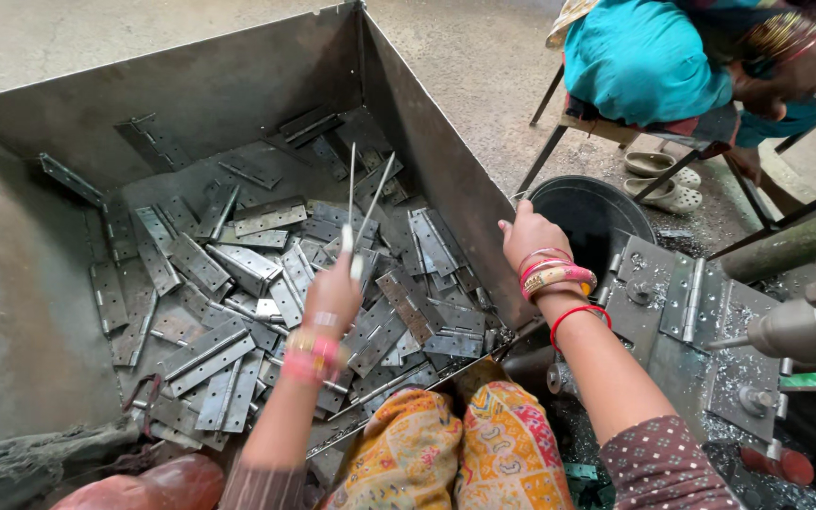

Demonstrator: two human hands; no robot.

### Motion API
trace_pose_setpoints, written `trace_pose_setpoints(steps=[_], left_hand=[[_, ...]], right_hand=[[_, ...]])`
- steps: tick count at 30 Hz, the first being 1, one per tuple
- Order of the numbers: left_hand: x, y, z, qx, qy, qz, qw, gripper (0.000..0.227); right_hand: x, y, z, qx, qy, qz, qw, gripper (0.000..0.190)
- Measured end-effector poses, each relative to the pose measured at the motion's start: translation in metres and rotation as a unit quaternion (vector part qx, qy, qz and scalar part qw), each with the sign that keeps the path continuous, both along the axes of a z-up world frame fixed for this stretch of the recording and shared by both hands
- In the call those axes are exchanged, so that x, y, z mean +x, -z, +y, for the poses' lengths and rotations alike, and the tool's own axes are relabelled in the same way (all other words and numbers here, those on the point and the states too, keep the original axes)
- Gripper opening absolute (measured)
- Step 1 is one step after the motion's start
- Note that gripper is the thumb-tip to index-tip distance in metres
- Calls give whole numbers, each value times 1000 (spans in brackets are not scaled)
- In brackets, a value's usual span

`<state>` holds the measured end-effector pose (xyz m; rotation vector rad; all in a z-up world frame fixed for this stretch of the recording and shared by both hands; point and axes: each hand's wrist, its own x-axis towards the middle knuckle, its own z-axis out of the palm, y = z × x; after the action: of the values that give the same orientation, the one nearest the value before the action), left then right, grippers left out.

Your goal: The person operates a drilling machine to create holes in metal hinge components, taking them from a bin and placing them into a fixture.

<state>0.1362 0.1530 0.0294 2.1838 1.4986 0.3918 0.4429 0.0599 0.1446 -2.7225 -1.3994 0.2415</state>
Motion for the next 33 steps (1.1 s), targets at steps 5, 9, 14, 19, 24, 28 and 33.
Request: trace_pose_setpoints(steps=[5, 9, 14, 19, 24, 28, 33], left_hand=[[103, 23, 120, -57, -42, 9, 997, 33], [115, 46, 143, -86, -69, 77, 991, 34], [40, 67, 88, -53, -51, 143, 987, 30], [-58, 46, 3, -108, -69, 147, 981, 44], [-95, 20, -99, -121, -73, 105, 984, 46], [-96, -3, -165, -89, -92, 65, 990, 48], [-80, -48, -180, -36, -158, -70, 984, 57]], right_hand=[[-2, 1, 2, 3, 1, 0, 1000, 41], [0, 2, 1, 14, -6, -6, 1000, 40], [-1, 2, 0, 13, -5, -3, 1000, 40], [-5, -3, -1, 15, -5, 2, 1000, 40], [-1, -3, -6, 30, -21, 2, 999, 40], [-2, 2, -4, 20, -20, -2, 1000, 42], [-6, -1, -2, -44, 38, 11, 998, 48]])
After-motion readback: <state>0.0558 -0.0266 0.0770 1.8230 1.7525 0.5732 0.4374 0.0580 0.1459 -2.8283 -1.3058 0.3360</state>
